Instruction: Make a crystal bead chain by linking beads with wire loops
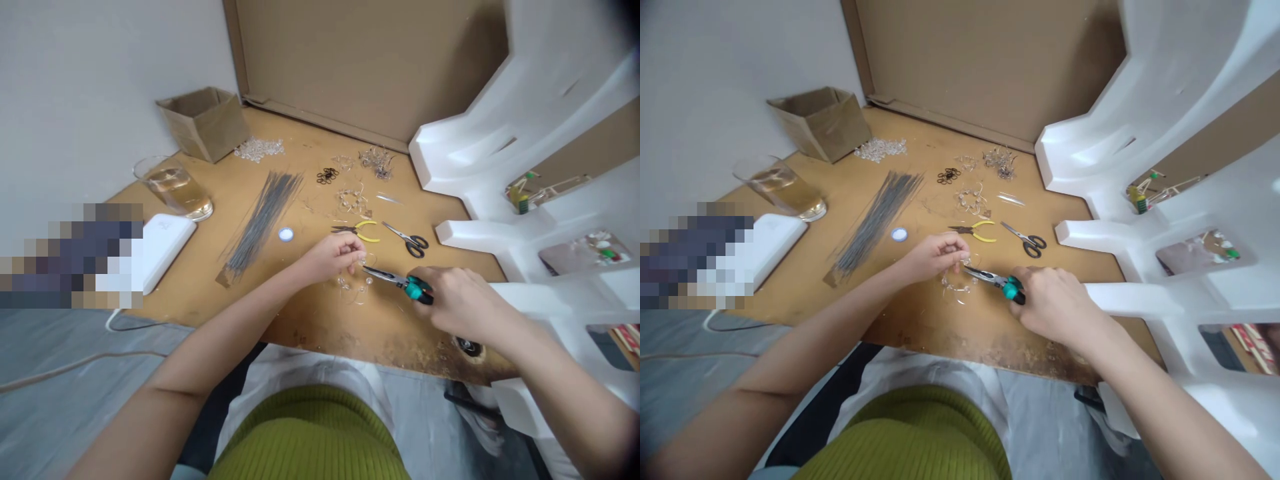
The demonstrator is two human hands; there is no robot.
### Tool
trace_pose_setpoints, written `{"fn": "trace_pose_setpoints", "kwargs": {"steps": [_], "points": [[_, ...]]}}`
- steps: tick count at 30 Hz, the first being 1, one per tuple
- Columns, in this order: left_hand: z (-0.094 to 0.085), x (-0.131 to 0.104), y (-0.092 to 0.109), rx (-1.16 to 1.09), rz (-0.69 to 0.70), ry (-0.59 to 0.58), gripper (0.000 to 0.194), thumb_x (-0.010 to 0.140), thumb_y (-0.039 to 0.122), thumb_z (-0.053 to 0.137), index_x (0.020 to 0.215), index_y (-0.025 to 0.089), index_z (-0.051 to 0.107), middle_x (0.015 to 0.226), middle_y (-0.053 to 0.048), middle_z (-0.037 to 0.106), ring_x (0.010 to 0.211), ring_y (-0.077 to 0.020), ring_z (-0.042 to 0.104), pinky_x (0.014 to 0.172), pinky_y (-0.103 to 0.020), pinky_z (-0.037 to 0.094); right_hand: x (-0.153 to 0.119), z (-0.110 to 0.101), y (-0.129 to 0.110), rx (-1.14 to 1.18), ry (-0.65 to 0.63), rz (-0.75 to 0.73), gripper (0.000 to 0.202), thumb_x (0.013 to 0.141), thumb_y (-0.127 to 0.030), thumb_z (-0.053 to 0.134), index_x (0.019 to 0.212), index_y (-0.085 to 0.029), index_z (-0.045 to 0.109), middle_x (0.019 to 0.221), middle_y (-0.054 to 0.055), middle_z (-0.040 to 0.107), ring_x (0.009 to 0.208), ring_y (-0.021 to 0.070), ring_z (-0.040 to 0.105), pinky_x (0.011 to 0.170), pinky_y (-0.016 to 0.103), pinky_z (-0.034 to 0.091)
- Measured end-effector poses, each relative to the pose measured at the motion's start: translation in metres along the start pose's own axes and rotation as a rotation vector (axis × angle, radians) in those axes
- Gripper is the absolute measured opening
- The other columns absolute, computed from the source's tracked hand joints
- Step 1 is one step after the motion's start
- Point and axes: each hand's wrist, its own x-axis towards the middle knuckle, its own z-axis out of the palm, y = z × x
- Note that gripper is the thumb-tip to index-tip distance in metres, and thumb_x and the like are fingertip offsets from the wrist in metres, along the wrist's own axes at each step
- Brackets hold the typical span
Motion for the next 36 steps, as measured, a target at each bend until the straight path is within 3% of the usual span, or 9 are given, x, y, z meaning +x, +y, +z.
{"fn": "trace_pose_setpoints", "kwargs": {"steps": [6, 12, 23, 30, 36], "points": [[-0.002, -0.001, 0.003, 0.096, 0.094, 0.039, 0.012, 0.079, 0.026, 0.055, 0.076, 0.015, 0.056, 0.068, 0.001, 0.057, 0.061, -0.0075, 0.051, 0.058, -0.02, 0.04, -0.002, 0.006, 0.006, -0.056, 0.136, -0.013, 0.028, 0.072, -0.031, 0.051, 0.098, -0.024, 0.06, 0.08, 0.004, 0.066, 0.066, 0.0206, 0.059, 0.055, 0.029, 0.03], [-0.002, -0.002, 0.002, 0.219, 0.155, -0.001, 0.014, 0.083, 0.026, 0.05, 0.078, 0.015, 0.056, 0.071, 0.001, 0.056, 0.06, -0.0068, 0.047, 0.059, -0.019, 0.038, 0.001, 0.001, -0.002, -0.244, 0.225, -0.126, 0.021, 0.073, -0.027, 0.052, 0.09, -0.016, 0.06, 0.079, 0.011, 0.064, 0.078, 0.0252, 0.056, 0.065, 0.032, 0.032], [0.0, -0.005, 0.003, 0.486, 0.235, -0.067, 0.015, 0.086, 0.025, 0.045, 0.082, 0.016, 0.056, 0.078, -0.001, 0.059, 0.07, -0.0101, 0.051, 0.064, -0.022, 0.036, 0.008, -0.009, -0.016, -0.374, 0.135, -0.122, 0.014, 0.078, -0.021, 0.047, 0.079, -0.014, 0.059, 0.075, 0.011, 0.063, 0.07, 0.024, 0.056, 0.057, 0.032, 0.024], [0.006, -0.006, 0.004, 0.693, 0.332, -0.041, 0.018, 0.09, 0.023, 0.038, 0.083, 0.016, 0.053, 0.083, -0.003, 0.059, 0.075, -0.0133, 0.052, 0.066, -0.024, 0.035, 0.006, -0.017, -0.015, -0.404, 0.092, -0.125, 0.012, 0.078, -0.016, 0.047, 0.079, -0.014, 0.059, 0.075, 0.012, 0.063, 0.068, 0.0238, 0.057, 0.053, 0.03, 0.021], [0.014, -0.007, -0.001, 0.798, 0.367, -0.017, 0.02, 0.091, 0.022, 0.034, 0.084, 0.016, 0.051, 0.081, -0.004, 0.058, 0.074, -0.0146, 0.051, 0.066, -0.026, 0.036, -0.001, -0.029, -0.038, -0.507, 0.063, -0.06, 0.018, 0.077, -0.006, 0.042, 0.077, -0.011, 0.059, 0.07, 0.014, 0.061, 0.065, 0.0261, 0.058, 0.05, 0.03, 0.019]]}}
